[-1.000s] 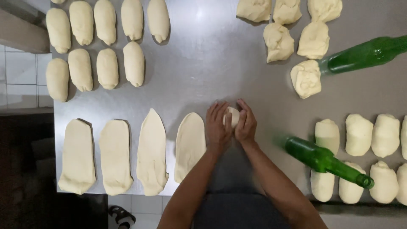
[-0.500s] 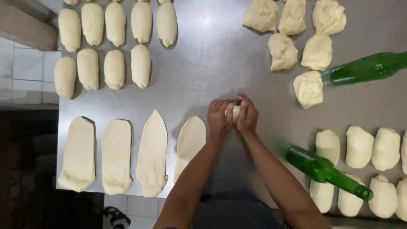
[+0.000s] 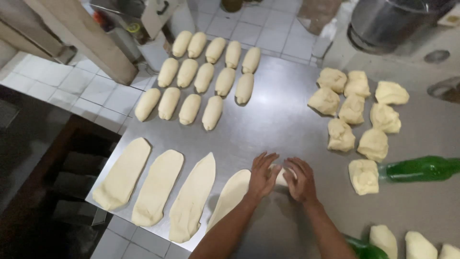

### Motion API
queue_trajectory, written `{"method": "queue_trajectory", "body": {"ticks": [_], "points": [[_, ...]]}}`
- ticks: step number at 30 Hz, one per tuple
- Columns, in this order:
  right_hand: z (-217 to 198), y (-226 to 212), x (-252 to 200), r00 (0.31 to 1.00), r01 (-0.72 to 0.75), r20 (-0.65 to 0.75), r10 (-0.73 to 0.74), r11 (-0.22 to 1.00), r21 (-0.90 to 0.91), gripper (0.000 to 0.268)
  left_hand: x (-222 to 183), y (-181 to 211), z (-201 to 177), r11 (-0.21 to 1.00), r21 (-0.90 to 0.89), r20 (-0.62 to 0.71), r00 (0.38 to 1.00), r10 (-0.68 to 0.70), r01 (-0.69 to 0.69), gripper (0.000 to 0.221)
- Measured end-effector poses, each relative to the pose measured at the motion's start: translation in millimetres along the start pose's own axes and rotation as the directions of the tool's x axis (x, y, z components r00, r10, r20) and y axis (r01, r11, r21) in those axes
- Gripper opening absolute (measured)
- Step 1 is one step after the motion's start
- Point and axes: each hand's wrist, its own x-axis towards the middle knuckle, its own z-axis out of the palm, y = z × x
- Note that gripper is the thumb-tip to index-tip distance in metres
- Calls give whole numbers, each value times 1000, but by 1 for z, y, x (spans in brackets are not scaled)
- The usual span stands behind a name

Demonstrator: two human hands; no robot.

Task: Rolling out and shaping bread dough into rolls on a commercial workbench.

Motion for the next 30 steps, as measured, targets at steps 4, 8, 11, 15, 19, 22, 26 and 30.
{"method": "queue_trajectory", "body": {"ticks": [4,8,11,15,19,22,26,30], "points": [[-22,-51,20,856,267,511,-76,913,-310,77,-44,23,-67,995,-35,34,995,-96,97,33],[-9,-39,21,768,344,640,-36,866,-364,78,-105,5,-121,972,-206,22,993,-112,114,31],[0,-47,33,744,335,663,78,816,-472,77,-128,-3,-157,932,-204,4,953,-304,299,27],[21,-48,47,707,-291,513,487,861,-416,66,-159,-35,-192,797,-312,-66,825,-561,517,23],[55,-100,83,520,-852,376,767,498,163,63,-161,-51,-224,818,-352,-34,867,-497,455,23],[101,-69,113,779,-598,380,498,411,688,71,-139,-54,-250,809,-321,75,865,-497,493,23],[149,-136,181,865,-457,21,501,770,444,78,-113,-56,-284,867,-275,88,909,-408,415,22],[211,-75,196,915,-384,-143,377,923,-29,78,-98,-61,-312,858,-266,61,896,-440,440,21]]}}
